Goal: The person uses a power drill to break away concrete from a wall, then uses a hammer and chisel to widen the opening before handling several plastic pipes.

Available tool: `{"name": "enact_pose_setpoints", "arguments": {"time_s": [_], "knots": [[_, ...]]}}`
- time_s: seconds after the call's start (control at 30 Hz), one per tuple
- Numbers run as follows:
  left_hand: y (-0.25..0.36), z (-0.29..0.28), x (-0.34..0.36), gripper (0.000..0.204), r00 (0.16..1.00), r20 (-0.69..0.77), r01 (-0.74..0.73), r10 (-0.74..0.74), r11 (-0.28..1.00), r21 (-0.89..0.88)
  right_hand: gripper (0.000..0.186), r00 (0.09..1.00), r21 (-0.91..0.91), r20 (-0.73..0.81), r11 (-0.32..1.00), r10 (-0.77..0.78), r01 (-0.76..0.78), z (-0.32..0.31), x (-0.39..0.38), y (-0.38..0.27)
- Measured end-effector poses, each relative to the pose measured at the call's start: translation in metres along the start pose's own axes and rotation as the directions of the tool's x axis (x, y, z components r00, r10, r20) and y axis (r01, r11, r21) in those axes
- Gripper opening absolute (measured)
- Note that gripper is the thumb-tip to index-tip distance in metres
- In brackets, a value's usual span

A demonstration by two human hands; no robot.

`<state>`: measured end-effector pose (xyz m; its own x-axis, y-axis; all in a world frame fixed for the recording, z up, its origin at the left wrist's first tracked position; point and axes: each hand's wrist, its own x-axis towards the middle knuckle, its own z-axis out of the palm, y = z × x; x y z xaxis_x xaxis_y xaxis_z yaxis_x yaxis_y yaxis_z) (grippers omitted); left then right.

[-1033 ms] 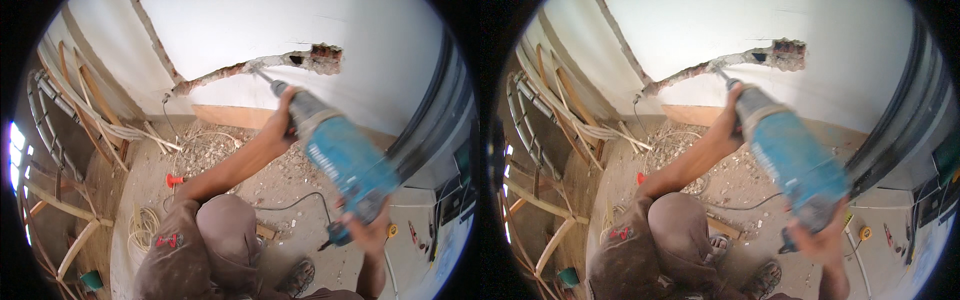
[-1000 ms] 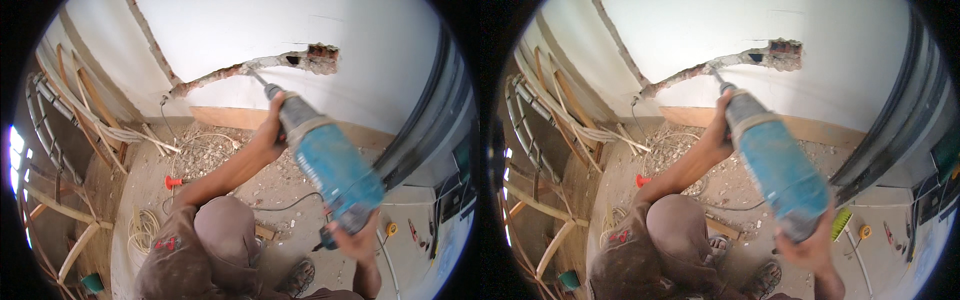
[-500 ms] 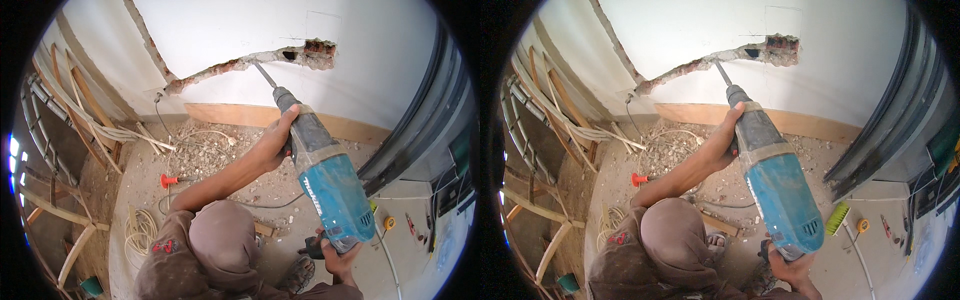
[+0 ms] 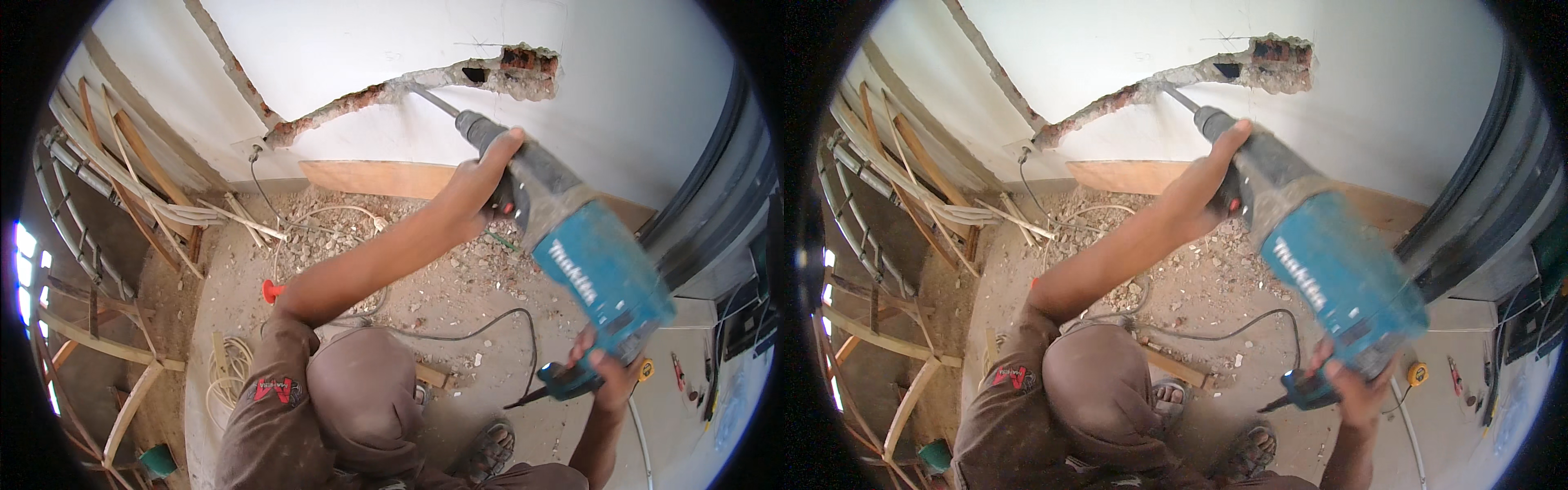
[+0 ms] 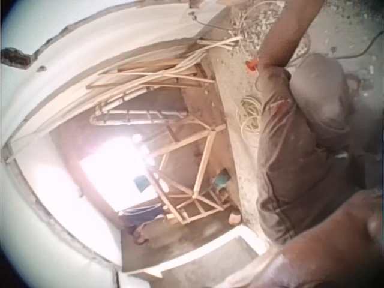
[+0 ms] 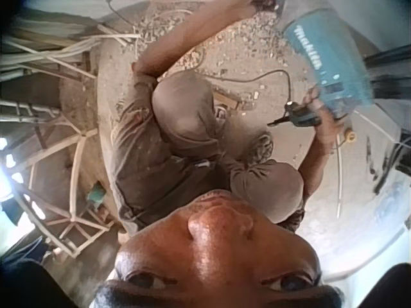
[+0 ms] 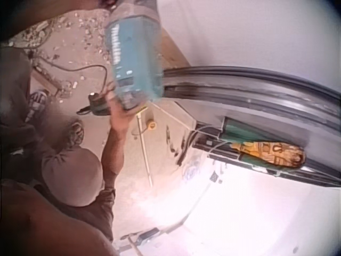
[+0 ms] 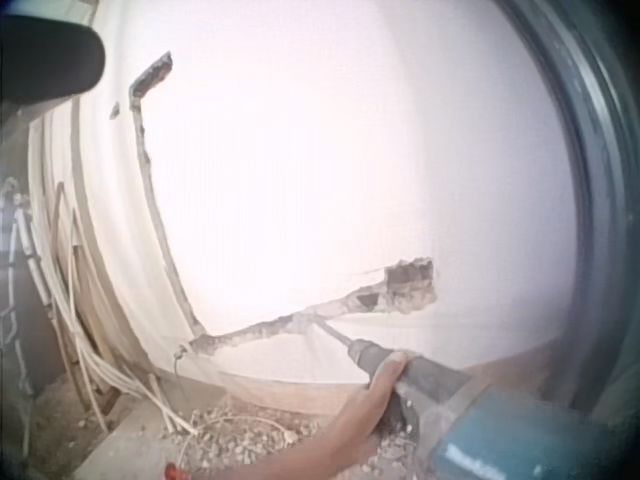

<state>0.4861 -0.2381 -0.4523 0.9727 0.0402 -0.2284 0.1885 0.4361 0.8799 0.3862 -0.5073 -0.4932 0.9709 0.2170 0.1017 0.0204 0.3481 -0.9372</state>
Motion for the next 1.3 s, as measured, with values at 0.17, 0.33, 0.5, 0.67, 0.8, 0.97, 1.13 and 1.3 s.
{"name": "enact_pose_setpoints", "arguments": {"time_s": [0.17, 0.33, 0.5, 0.67, 0.8, 0.97, 1.13, 1.3], "knots": [[0.015, 0.025, 0.043, 0.044, 0.999, -0.039, -0.021, 0.019, 0.998, -0.067, 0.052, 0.983, 0.034, 0.153, 0.993, 0.104, -0.110, -0.047, 0.086, -0.038], [0.011, 0.039, 0.074, 0.049, 0.970, -0.244, -0.022, -0.005, 0.994, -0.108, 0.056, 0.979, -0.038, 0.157, 0.991, 0.133, -0.128, -0.056, 0.130, -0.043], [-0.018, 0.038, -0.003, 0.050, 0.993, -0.114, -0.001, -0.004, 0.999, -0.043, 0.066, 0.982, 0.035, 0.150, 0.992, 0.116, -0.122, -0.061, 0.044, -0.031], [-0.029, 0.031, -0.028, 0.053, 0.994, -0.109, 0.030, -0.027, 0.999, 0.029, 0.068, 0.998, 0.052, 0.026, 0.997, 0.059, -0.061, -0.041, -0.024, -0.006], [-0.019, 0.020, -0.031, 0.057, 0.994, -0.106, 0.006, 0.000, 0.998, 0.058, 0.067, 0.999, 0.089, 0.051, 0.996, 0.006, -0.010, -0.018, -0.032, 0.007], [-0.005, -0.001, -0.023, 0.060, 0.998, -0.058, -0.016, 0.023, 0.992, 0.122, 0.056, 0.999, -0.009, -0.031, 0.999, -0.038, 0.037, 0.016, -0.026, 0.015], [0.005, -0.022, -0.012, 0.063, 0.998, -0.062, -0.002, 0.008, 0.995, 0.097, 0.053, 1.000, -0.057, -0.016, 0.998, 0.015, -0.016, 0.035, -0.011, 0.013], [0.018, -0.028, -0.001, 0.065, 0.997, -0.069, -0.031, 0.033, 0.999, 0.035, 0.060, 0.994, -0.065, 0.114, 0.998, 0.003, 0.005, 0.034, 0.017, -0.016]]}}
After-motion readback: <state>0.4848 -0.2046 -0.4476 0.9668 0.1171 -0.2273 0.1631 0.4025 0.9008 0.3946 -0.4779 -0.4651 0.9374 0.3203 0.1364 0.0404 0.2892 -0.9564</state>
